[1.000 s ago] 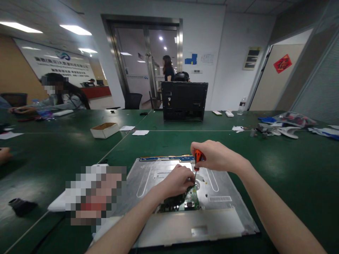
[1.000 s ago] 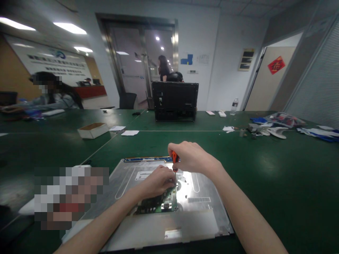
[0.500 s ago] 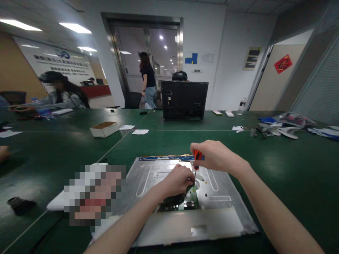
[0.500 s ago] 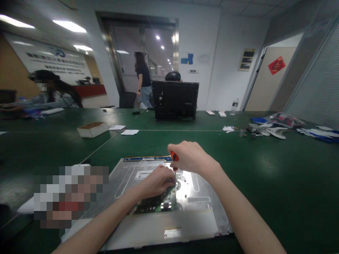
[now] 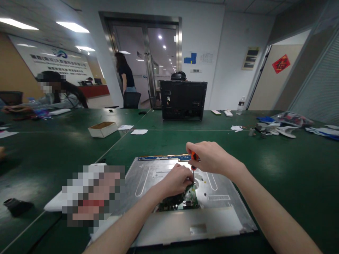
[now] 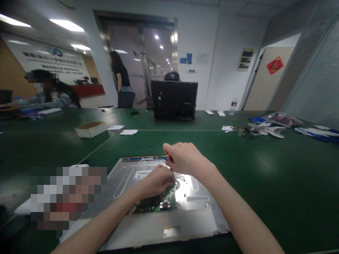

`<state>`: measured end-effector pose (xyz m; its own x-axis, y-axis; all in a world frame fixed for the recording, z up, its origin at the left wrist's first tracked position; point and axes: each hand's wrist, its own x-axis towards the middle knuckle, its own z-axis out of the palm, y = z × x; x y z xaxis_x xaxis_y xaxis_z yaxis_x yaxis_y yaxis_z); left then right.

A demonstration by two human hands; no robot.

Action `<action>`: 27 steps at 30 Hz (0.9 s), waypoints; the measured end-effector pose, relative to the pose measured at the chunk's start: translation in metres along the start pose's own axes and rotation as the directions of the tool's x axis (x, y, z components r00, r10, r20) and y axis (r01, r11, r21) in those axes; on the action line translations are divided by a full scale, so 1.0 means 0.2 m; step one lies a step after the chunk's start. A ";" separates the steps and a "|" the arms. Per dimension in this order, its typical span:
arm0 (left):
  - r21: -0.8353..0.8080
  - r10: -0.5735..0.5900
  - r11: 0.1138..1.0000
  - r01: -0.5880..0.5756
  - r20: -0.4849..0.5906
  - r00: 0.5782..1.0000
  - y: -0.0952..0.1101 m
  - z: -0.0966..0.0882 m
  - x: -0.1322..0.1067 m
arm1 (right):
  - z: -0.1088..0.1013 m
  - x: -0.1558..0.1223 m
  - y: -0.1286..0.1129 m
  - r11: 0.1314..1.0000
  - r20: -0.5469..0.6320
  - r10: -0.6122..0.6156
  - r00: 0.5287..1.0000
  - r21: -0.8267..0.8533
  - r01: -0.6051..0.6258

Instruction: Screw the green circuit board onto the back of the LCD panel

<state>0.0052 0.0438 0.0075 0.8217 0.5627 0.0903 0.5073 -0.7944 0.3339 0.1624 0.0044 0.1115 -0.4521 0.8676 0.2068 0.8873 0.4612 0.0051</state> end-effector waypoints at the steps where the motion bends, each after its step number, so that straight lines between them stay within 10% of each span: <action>1: 0.001 -0.001 1.000 0.001 -0.003 1.000 0.00 0.00 0.00 | 0.00 0.00 0.00 0.999 -0.002 0.015 1.000 -0.032 -0.015; 27: 0.039 -0.021 0.999 0.021 -0.015 1.000 0.01 0.00 -0.01 | -0.03 -0.04 0.04 0.995 0.051 -0.035 0.998 0.093 0.030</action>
<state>0.0046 0.0408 0.0080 0.8070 0.5825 0.0974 0.5345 -0.7904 0.2993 0.1736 0.0006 0.1165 -0.4872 0.8592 0.1564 0.8608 0.5027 -0.0800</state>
